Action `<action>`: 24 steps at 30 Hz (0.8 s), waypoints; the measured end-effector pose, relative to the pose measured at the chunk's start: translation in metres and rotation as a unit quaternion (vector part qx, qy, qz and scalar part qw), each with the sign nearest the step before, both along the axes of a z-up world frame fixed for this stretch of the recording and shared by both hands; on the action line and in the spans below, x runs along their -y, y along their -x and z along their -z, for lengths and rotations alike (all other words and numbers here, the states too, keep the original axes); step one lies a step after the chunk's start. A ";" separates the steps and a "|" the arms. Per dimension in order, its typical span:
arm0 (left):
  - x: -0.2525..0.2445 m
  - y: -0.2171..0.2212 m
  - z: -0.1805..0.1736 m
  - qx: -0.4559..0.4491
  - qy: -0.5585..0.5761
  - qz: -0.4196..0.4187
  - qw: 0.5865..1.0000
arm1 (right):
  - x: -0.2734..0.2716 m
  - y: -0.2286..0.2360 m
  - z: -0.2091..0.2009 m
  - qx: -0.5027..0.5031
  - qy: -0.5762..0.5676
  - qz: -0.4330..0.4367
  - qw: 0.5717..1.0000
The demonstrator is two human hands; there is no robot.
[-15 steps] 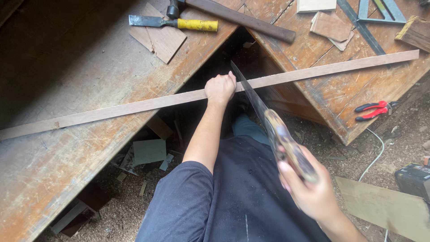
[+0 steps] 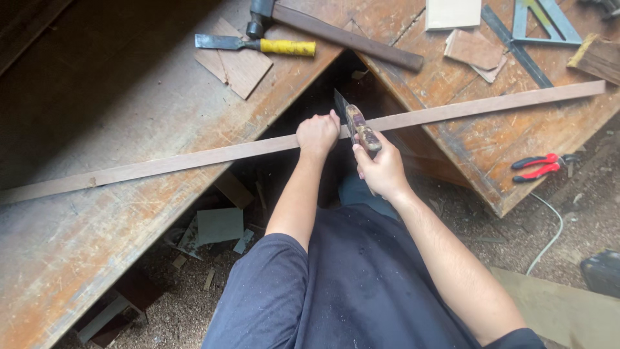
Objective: The person uses a hand saw to cut a thin wooden strip on a workbench. They hold the wood with one hand and saw with the other, completing one cut and then repositioning to begin a second cut.
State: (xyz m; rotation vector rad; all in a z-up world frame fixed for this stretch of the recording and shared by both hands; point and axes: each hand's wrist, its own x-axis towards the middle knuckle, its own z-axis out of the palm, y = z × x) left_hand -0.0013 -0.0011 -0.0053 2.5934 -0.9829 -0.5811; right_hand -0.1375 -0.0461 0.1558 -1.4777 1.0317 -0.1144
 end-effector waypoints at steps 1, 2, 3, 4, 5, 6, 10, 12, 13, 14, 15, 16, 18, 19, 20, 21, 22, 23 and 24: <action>-0.001 0.003 0.001 0.003 0.004 0.001 1.000 | -0.002 0.008 -0.002 0.030 -0.032 0.019 0.999; -0.001 0.006 0.003 0.006 0.007 0.003 1.000 | -0.005 0.014 -0.009 0.060 -0.065 0.037 0.995; 0.001 0.002 0.003 0.012 0.011 0.001 1.000 | -0.007 0.014 -0.019 0.094 -0.096 0.053 0.990; 0.004 -0.003 0.004 0.024 0.027 -0.002 0.999 | -0.007 0.013 -0.030 0.093 -0.096 0.054 0.990; 0.001 -0.001 0.005 0.028 0.035 -0.005 0.999 | -0.012 0.020 -0.046 0.085 -0.102 0.057 0.989; -0.003 0.002 0.006 0.033 0.043 -0.008 0.998 | -0.017 0.027 -0.062 0.077 -0.109 0.060 0.989; 0.003 0.001 0.001 0.026 0.022 -0.001 0.999 | -0.029 0.068 -0.121 0.042 -0.116 0.037 0.992; 0.000 0.000 -0.004 0.012 0.010 0.001 1.000 | -0.036 0.096 -0.146 0.057 -0.102 0.021 0.993; -0.001 0.000 -0.006 0.016 0.008 0.000 1.000 | -0.038 0.107 -0.155 0.054 -0.093 0.015 0.994; -0.001 0.000 -0.008 0.021 0.006 -0.001 1.000 | -0.039 0.116 -0.165 0.050 -0.084 0.010 0.995; -0.001 0.001 -0.010 0.026 0.004 0.000 1.000 | -0.040 0.120 -0.172 0.047 -0.075 0.006 0.996; 0.000 0.001 -0.011 0.028 0.007 -0.001 1.000 | -0.039 0.119 -0.175 0.054 -0.083 0.012 0.995; -0.001 0.001 -0.011 0.032 0.013 -0.001 0.999 | -0.033 0.104 -0.173 0.067 -0.100 0.023 0.993; -0.002 -0.002 -0.009 0.028 0.011 0.003 1.000 | -0.030 0.090 -0.167 0.058 -0.096 0.015 0.994; -0.002 -0.003 -0.008 0.025 0.009 0.007 1.000 | -0.025 0.072 -0.153 0.049 -0.092 0.006 0.994; -0.003 0.001 -0.005 0.019 0.006 0.015 1.000 | -0.019 0.052 -0.133 0.017 -0.073 -0.001 0.997; -0.003 0.005 -0.003 0.021 0.015 0.015 1.000 | -0.013 0.033 -0.110 0.043 -0.104 0.030 0.993; 0.001 0.005 -0.001 0.027 0.027 0.012 0.999 | -0.005 0.014 -0.085 0.061 -0.105 0.041 0.992; 0.003 0.005 0.001 0.032 0.039 0.008 0.999 | 0.002 0.002 -0.065 0.051 -0.096 0.050 0.993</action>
